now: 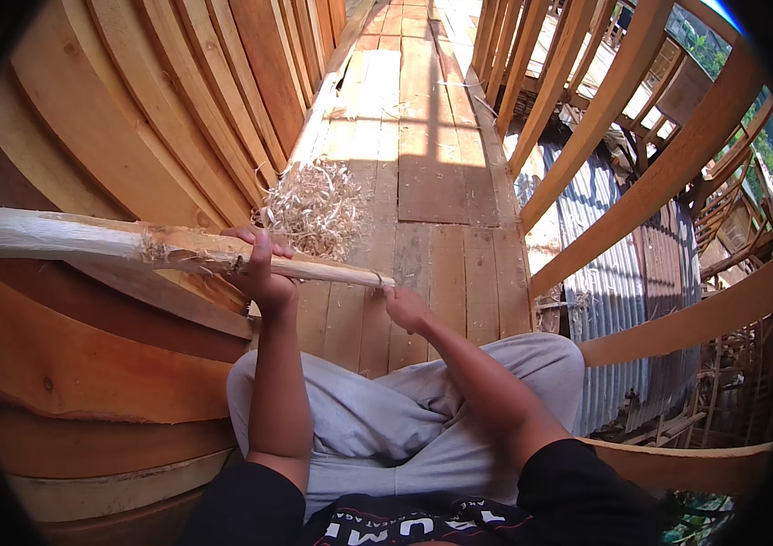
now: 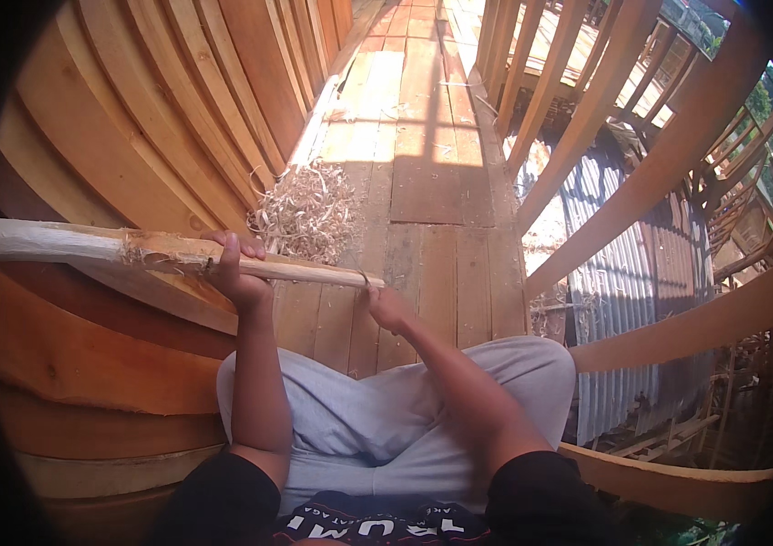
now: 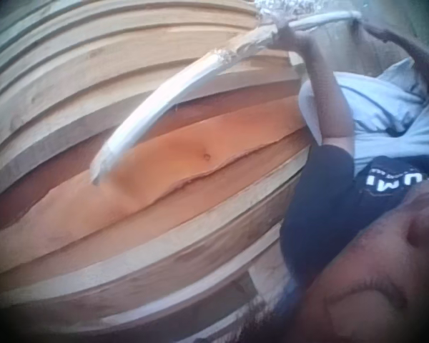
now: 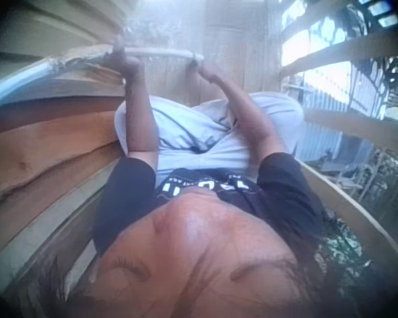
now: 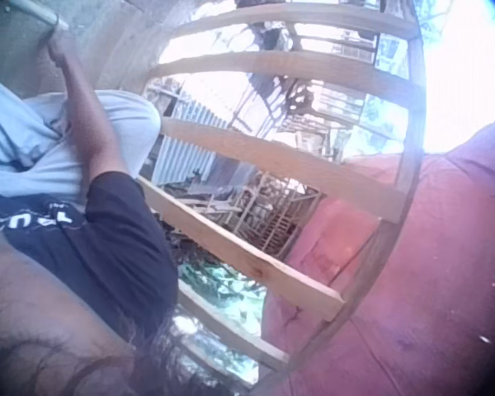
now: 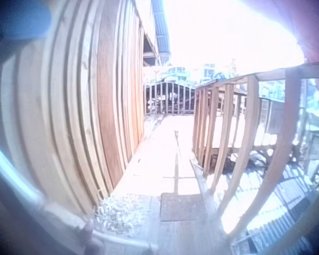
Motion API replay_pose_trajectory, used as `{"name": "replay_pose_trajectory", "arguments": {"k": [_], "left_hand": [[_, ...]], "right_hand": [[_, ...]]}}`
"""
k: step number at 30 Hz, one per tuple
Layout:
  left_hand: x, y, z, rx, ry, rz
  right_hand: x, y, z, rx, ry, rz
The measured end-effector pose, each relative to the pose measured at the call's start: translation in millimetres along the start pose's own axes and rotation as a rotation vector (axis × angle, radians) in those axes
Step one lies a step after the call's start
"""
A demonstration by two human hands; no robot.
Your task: The person sits cross-legged on a wooden floor and uses a knife to carve a long piece of wood. They hold the wood with their left hand and repeatedly shave off thin layers with the knife in their right hand, creating wood shavings that accumulate on the floor.
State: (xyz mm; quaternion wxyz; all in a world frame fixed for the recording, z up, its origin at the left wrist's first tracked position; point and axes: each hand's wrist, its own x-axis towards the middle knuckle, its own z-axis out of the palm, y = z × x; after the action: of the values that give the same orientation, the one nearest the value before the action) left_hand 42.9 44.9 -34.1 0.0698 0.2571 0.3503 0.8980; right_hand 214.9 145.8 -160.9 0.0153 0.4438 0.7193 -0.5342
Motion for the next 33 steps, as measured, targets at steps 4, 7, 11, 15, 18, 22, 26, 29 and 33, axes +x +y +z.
{"name": "replay_pose_trajectory", "arguments": {"k": [4, 7, 11, 15, 18, 22, 26, 29, 33], "left_hand": [[-2, 5, 2, 0.065, 0.039, 0.008], [0, 2, 11, 0.106, 0.149, 0.034], [7, 4, 11, 0.077, 0.122, 0.003], [7, 4, 8, -0.035, -0.138, -0.012], [8, 4, 1, -0.066, -0.251, 0.016], [12, 3, 2, 0.002, -0.128, -0.012], [17, 0, -1, 0.02, -0.039, -0.037], [15, 2, -1, 0.032, -0.033, -0.015], [8, 3, 2, 0.066, -0.035, -0.024]], "right_hand": [[-27, -36, 1, 0.056, -0.018, -0.088], [-26, -51, -1, 0.076, -0.022, -0.248], [8, 3, -11, 0.05, -0.066, 0.006], [6, -9, 7, -0.061, 0.101, -0.218], [-15, -44, 4, -0.065, 0.069, -0.337], [-9, -24, -1, 0.015, -0.001, -0.235], [-4, -22, 10, 0.002, 0.085, -0.275], [-16, -45, 8, -0.044, 0.097, -0.308], [-19, -43, -3, -0.085, 0.019, -0.252]]}}
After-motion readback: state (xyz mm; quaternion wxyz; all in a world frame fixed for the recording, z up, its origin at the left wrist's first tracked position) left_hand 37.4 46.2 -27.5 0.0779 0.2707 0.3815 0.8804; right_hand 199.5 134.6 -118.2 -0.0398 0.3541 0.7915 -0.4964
